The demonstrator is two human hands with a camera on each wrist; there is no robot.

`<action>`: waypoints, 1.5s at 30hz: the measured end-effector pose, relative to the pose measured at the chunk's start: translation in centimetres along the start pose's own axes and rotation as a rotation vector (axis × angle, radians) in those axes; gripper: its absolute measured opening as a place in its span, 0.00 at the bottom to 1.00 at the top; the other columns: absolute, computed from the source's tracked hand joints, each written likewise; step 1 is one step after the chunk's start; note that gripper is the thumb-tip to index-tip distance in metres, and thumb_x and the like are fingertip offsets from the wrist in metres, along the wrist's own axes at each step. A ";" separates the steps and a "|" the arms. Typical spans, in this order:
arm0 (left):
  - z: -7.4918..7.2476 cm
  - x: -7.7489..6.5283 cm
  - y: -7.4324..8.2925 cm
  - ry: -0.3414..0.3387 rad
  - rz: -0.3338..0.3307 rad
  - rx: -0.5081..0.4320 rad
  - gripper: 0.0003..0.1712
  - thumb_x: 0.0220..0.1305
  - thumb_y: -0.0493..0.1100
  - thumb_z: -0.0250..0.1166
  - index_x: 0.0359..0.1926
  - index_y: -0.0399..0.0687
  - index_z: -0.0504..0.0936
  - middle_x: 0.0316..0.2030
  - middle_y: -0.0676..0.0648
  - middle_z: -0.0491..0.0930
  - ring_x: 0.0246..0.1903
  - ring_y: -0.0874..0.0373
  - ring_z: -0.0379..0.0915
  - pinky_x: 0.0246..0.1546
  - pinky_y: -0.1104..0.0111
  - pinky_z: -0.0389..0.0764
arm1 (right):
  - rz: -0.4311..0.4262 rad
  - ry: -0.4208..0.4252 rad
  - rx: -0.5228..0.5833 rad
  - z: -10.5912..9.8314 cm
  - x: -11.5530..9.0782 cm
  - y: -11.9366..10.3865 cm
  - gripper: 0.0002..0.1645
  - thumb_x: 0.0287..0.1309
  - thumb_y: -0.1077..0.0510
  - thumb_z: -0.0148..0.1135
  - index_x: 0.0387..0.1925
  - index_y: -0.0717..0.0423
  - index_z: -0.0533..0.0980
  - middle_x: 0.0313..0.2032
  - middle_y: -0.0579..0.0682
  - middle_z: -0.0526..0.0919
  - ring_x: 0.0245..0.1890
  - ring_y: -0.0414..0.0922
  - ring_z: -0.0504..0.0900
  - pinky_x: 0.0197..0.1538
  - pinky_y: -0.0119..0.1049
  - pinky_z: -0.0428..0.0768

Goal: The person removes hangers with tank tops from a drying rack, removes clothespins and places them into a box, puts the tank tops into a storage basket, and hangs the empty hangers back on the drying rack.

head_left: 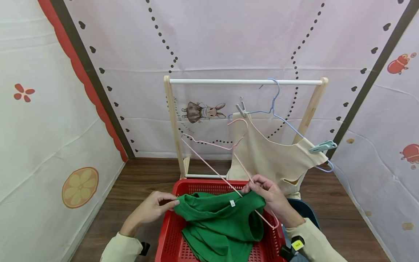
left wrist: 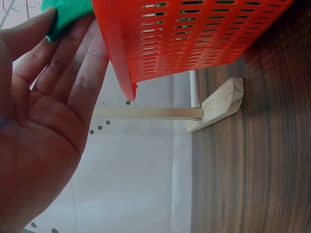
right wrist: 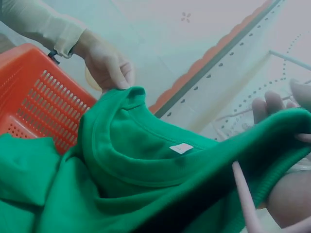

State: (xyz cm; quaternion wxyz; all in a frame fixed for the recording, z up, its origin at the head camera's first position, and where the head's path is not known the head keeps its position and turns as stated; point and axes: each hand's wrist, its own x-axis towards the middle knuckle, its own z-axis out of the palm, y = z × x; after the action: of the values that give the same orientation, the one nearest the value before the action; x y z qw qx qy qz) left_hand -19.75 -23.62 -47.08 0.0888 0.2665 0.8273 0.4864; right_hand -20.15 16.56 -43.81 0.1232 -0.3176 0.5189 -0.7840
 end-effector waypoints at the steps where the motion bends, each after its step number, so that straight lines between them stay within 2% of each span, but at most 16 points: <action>1: 0.0 0.0 -0.1 -0.001 0.000 0.000 0.10 0.71 0.44 0.61 0.44 0.49 0.87 0.33 0.50 0.85 0.30 0.61 0.79 0.31 0.64 0.82 | -0.010 0.004 0.008 0.1 0.1 0.0 0.13 0.75 0.68 0.42 0.41 0.58 0.75 0.40 0.49 0.84 0.45 0.42 0.84 0.54 0.35 0.80; 5: 0.0 0.0 -0.3 -0.007 -0.004 0.009 0.10 0.72 0.45 0.61 0.44 0.50 0.87 0.32 0.50 0.85 0.30 0.61 0.78 0.30 0.65 0.81 | -0.032 0.041 0.010 0.3 0.4 0.1 0.17 0.77 0.65 0.40 0.39 0.57 0.76 0.36 0.47 0.84 0.42 0.41 0.84 0.53 0.34 0.80; 9: -0.2 0.0 -0.4 -0.012 -0.010 0.024 0.10 0.72 0.47 0.61 0.43 0.52 0.87 0.31 0.51 0.84 0.29 0.62 0.78 0.30 0.66 0.81 | -0.022 0.047 0.044 0.5 0.5 0.0 0.16 0.76 0.66 0.41 0.40 0.58 0.77 0.35 0.47 0.85 0.42 0.42 0.85 0.51 0.34 0.81; 13: -0.2 -0.1 -0.4 -0.016 -0.017 0.030 0.10 0.72 0.49 0.61 0.43 0.54 0.87 0.31 0.52 0.84 0.28 0.63 0.77 0.29 0.66 0.81 | 0.005 0.007 0.110 0.5 0.5 -0.1 0.16 0.75 0.69 0.40 0.45 0.61 0.77 0.37 0.48 0.86 0.43 0.44 0.86 0.51 0.34 0.82; 16: -0.1 -0.1 -0.2 -0.018 -0.028 0.038 0.10 0.71 0.50 0.61 0.42 0.57 0.87 0.30 0.53 0.84 0.27 0.64 0.76 0.28 0.68 0.80 | 0.006 -0.050 0.119 0.4 0.7 -0.2 0.17 0.73 0.72 0.38 0.48 0.63 0.74 0.39 0.50 0.87 0.44 0.44 0.86 0.51 0.35 0.82; 20: 0.0 -0.1 0.0 -0.020 -0.021 0.059 0.09 0.70 0.49 0.62 0.42 0.56 0.87 0.30 0.53 0.83 0.26 0.65 0.74 0.28 0.70 0.78 | -0.018 -0.128 0.077 0.2 1.1 -0.3 0.18 0.72 0.75 0.37 0.51 0.62 0.72 0.40 0.50 0.86 0.44 0.44 0.85 0.51 0.34 0.81; 24: 0.1 -0.1 0.2 -0.017 -0.010 0.072 0.08 0.69 0.47 0.63 0.43 0.54 0.87 0.31 0.52 0.83 0.27 0.67 0.73 0.28 0.71 0.77 | -0.045 -0.161 0.008 0.2 1.6 -0.5 0.17 0.71 0.75 0.40 0.52 0.60 0.71 0.40 0.49 0.87 0.42 0.42 0.85 0.50 0.34 0.81; 30: 0.3 -0.1 0.4 -0.017 -0.030 0.076 0.09 0.68 0.48 0.64 0.44 0.53 0.87 0.35 0.54 0.85 0.29 0.67 0.75 0.30 0.71 0.79 | -0.018 -0.138 -0.023 0.1 2.2 -0.8 0.12 0.72 0.73 0.42 0.50 0.63 0.69 0.40 0.50 0.87 0.39 0.42 0.86 0.49 0.35 0.83; 35: 0.5 0.0 0.4 -0.007 -0.043 0.076 0.09 0.68 0.47 0.65 0.44 0.53 0.87 0.37 0.55 0.85 0.31 0.65 0.77 0.32 0.70 0.80 | 0.008 -0.107 -0.058 -0.1 2.8 -1.0 0.11 0.72 0.71 0.44 0.49 0.60 0.70 0.39 0.51 0.87 0.38 0.41 0.87 0.49 0.36 0.83; 40: 0.8 -0.1 0.3 0.036 -0.044 0.062 0.08 0.68 0.44 0.65 0.44 0.49 0.87 0.36 0.50 0.86 0.32 0.60 0.80 0.33 0.69 0.82 | -0.002 -0.109 -0.075 -0.1 3.2 -1.1 0.10 0.72 0.71 0.46 0.49 0.61 0.69 0.40 0.52 0.87 0.38 0.42 0.87 0.47 0.37 0.84; 45: 0.9 -0.1 0.2 0.146 -0.089 0.033 0.09 0.67 0.41 0.65 0.44 0.43 0.86 0.36 0.43 0.86 0.33 0.55 0.83 0.34 0.67 0.84 | 0.026 -0.079 -0.130 0.2 3.7 -1.4 0.08 0.72 0.69 0.48 0.49 0.59 0.69 0.40 0.52 0.87 0.37 0.43 0.87 0.46 0.39 0.84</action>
State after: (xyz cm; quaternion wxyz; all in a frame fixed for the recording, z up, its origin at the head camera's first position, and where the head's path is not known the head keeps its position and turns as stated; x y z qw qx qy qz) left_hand -19.17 -22.91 -47.40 0.0457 0.1946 0.8506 0.4863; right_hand -22.66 15.06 -41.13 0.1328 -0.3486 0.5677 -0.7339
